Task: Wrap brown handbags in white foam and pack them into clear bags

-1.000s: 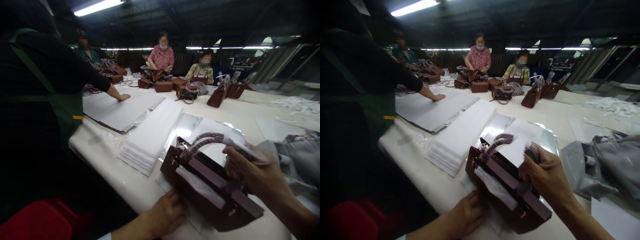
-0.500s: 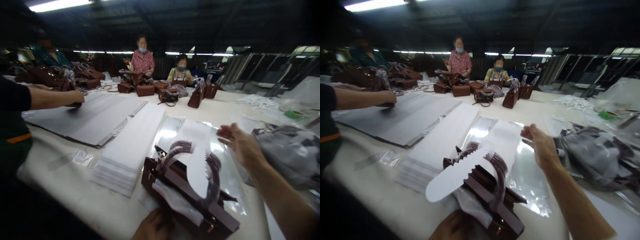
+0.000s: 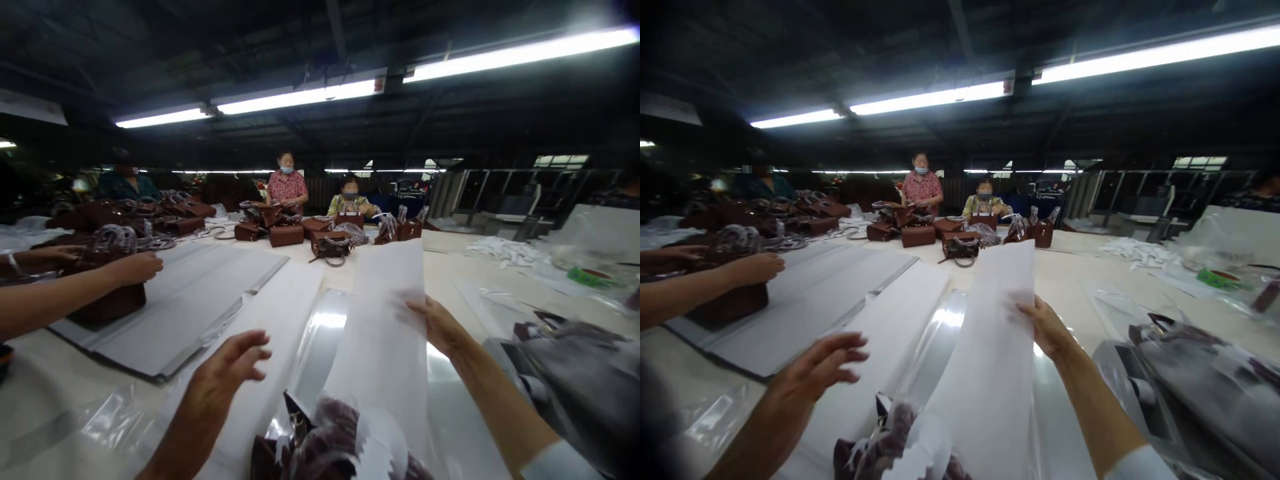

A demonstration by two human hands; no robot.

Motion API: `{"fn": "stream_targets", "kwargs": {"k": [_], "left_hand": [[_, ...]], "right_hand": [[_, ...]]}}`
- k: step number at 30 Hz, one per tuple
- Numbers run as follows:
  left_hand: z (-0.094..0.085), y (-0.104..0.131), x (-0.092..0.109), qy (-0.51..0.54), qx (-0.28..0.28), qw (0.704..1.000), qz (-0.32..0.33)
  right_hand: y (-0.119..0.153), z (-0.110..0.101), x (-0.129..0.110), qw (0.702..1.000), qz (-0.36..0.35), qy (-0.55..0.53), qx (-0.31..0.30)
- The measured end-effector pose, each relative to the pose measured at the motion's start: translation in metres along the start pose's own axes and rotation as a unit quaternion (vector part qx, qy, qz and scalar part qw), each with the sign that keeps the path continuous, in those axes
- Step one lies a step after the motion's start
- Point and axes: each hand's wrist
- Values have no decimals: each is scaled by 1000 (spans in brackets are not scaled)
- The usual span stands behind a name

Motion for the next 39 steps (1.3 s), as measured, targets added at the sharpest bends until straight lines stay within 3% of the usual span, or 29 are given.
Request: {"fn": "stream_targets", "kwargs": {"k": [2, 5, 7, 9, 13, 17, 18, 21, 24, 26, 27, 29, 31, 33, 36, 39], "left_hand": [[28, -32, 29, 87, -77, 993, -21], [75, -65, 54, 183, -135, 973, -20], [96, -71, 60, 264, -157, 951, 29], [105, -67, 62, 313, -149, 936, 56], [101, -50, 61, 295, -75, 951, 47], [100, -42, 66, 268, -71, 959, 57], [102, -41, 69, 261, -83, 960, 59], [103, -38, 81, 233, -121, 962, 72], [86, -25, 92, 202, -111, 967, 105], [66, -5, 94, 150, -43, 972, 177], [55, 8, 93, 93, -5, 965, 247], [38, 37, 87, -69, 35, 908, 412], [31, 64, 77, -222, 7, 832, 509], [35, 83, 66, -313, -29, 802, 507], [54, 90, 57, -375, -52, 808, 452], [72, 86, 56, -365, -65, 836, 404]], "right_hand": [[22, 26, -10, 997, -35, 16, -69], [49, 62, -3, 978, -47, 60, -194], [58, 78, 11, 959, -42, 107, -260], [61, 88, 22, 945, -57, 162, -279], [68, 89, 21, 927, -107, 277, -230], [95, 94, -10, 920, -192, 335, -70], [103, 98, -19, 919, -208, 332, -54], [121, 114, -40, 930, -194, 287, -125], [130, 117, -42, 940, -168, 240, -176], [133, 104, -34, 940, -176, 243, -161], [134, 95, -27, 938, -177, 255, -152], [136, 74, -11, 930, -180, 293, -134], [138, 55, 6, 912, -192, 343, -115], [139, 43, 21, 882, -220, 405, -101], [145, 41, 32, 820, -268, 496, -99], [154, 52, 31, 761, -314, 558, -100]]}}
Point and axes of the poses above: each hand's wrist, its own y-axis away from the middle knuckle, its own z-axis out of the palm, x = y × z, and after that the axes turned 13 degrees about z, right-handed
